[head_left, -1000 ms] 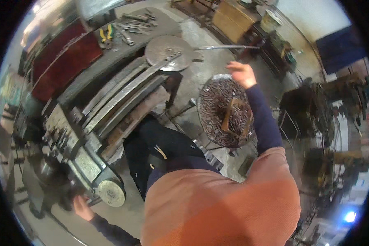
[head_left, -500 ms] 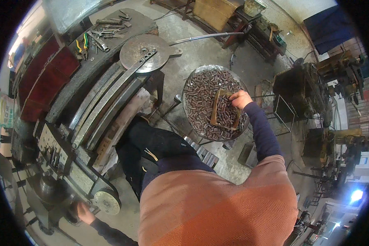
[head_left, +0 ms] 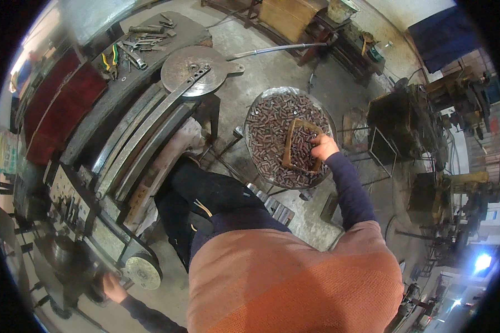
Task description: The person repeatedly loads small metal tubes into a lathe chuck, operates the machine using hand levers, and then removes the processed tubes. The finished pieces are placed into a nearby container filled with metal shavings.
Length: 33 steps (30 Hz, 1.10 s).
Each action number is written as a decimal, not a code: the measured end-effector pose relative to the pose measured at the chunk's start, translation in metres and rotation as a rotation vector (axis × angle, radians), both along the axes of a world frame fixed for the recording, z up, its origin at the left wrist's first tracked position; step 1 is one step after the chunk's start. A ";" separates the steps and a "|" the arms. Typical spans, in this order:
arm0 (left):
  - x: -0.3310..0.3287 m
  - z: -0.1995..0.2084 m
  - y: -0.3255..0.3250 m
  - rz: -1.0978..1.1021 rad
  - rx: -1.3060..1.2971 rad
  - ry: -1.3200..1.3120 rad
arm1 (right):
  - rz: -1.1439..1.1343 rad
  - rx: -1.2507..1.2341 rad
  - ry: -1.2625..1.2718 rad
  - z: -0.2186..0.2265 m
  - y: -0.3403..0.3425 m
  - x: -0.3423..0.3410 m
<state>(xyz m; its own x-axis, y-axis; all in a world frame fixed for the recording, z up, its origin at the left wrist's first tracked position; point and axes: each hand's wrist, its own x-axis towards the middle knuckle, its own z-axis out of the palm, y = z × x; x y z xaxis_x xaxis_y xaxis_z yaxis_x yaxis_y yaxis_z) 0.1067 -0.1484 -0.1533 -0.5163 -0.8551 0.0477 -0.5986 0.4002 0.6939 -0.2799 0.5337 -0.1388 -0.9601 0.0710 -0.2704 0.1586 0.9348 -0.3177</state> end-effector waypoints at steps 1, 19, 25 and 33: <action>-0.001 0.003 0.003 -0.011 -0.024 0.000 | 0.017 0.045 0.047 0.002 -0.003 0.002; -0.132 0.185 0.134 -0.556 0.038 0.236 | 1.150 -1.334 0.053 0.111 -0.310 0.030; -0.149 0.170 0.169 -0.593 0.551 0.514 | 1.469 -1.419 -0.095 0.128 -0.378 0.065; -0.143 0.160 0.173 -0.573 0.688 0.581 | 1.529 -1.382 -0.094 0.131 -0.389 0.074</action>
<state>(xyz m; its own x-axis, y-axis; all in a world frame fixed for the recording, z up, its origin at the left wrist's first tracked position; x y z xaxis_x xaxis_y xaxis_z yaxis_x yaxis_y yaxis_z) -0.0364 0.0248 0.0067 -0.9032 -0.4290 0.0157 0.0503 -0.0695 0.9963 -0.2057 0.1451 -0.0078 -0.0156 -0.8497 0.5271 -0.2939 -0.5000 -0.8146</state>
